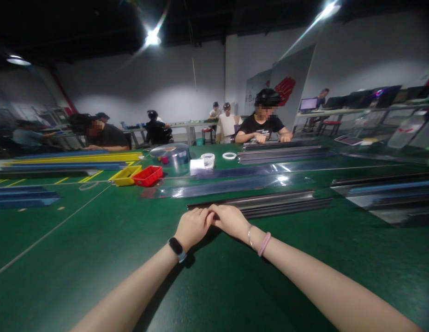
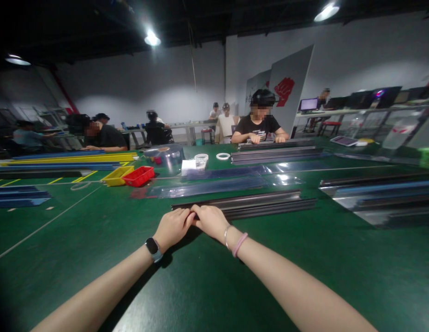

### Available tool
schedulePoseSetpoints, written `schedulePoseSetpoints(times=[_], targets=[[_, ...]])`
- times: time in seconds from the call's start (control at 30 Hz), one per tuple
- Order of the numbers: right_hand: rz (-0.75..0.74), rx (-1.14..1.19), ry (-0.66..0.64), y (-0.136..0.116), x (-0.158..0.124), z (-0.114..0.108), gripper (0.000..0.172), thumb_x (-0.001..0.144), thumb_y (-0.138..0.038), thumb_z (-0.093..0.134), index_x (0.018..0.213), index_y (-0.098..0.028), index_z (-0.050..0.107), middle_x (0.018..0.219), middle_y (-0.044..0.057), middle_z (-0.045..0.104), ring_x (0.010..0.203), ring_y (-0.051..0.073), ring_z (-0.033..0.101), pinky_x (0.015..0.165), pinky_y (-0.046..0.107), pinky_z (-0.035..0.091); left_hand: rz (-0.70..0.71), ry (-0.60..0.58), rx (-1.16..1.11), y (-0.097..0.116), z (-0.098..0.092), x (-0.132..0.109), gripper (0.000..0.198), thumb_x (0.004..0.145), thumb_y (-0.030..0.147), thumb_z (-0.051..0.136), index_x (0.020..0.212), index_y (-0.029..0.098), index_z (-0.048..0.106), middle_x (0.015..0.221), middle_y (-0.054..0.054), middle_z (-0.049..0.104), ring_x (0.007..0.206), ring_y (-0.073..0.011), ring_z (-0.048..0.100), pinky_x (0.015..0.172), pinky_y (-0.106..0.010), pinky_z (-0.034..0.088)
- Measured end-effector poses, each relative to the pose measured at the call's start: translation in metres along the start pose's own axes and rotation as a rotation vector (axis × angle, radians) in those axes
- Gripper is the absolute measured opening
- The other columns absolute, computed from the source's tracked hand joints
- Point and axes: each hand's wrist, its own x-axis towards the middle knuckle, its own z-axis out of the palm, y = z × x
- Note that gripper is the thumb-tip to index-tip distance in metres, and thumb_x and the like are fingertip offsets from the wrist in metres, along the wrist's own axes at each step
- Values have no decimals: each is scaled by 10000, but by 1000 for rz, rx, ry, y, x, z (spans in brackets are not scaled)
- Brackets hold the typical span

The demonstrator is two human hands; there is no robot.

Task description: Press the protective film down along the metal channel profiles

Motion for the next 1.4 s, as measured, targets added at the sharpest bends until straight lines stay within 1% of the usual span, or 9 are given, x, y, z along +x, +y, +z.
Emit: schedulePoseSetpoints(times=[0.17,0.5,0.73,0.93,1.1,1.27,1.4], targets=[[-6,96,27,0,-1,-2,275,785,-391,434,994,-215,463,856,31,604,809,140,555,693,229,367,-10,-1,16,-1,0,-1,288,854,306,289,774,174,532,658,-35,556,625,-131,496,576,-244,347],[16,60,6,1,0,-1,244,783,-378,434,943,-202,490,833,44,603,809,152,554,701,230,358,-10,-29,6,-1,1,0,301,854,320,280,747,175,521,662,-34,556,621,-136,490,573,-247,339],[24,82,16,0,-1,-1,270,779,-401,439,978,-224,481,838,25,607,796,139,557,682,218,355,-15,-20,13,-2,0,-1,287,855,313,280,777,177,521,663,-32,557,618,-134,493,566,-244,335],[16,44,19,1,0,1,248,791,-376,424,978,-222,483,834,28,615,799,143,561,684,224,356,-7,-50,12,-2,2,-1,284,856,319,277,780,183,514,682,-22,568,631,-138,502,572,-251,332],[15,1,31,1,0,2,259,799,-394,406,965,-211,482,812,41,616,797,166,562,669,240,357,-33,-61,23,-3,4,0,290,854,329,280,769,184,516,686,-22,574,638,-145,511,563,-258,330],[0,-12,50,1,-2,3,257,812,-388,380,965,-205,475,813,43,607,796,153,553,678,240,350,-28,-58,28,-2,3,0,294,854,322,282,751,179,518,683,-25,572,646,-147,508,580,-263,335],[-27,-18,74,0,-3,4,277,795,-408,399,952,-194,478,803,44,599,771,152,546,681,246,351,-20,-52,26,0,2,0,289,852,311,291,746,172,522,677,-29,570,643,-145,505,592,-264,338]])
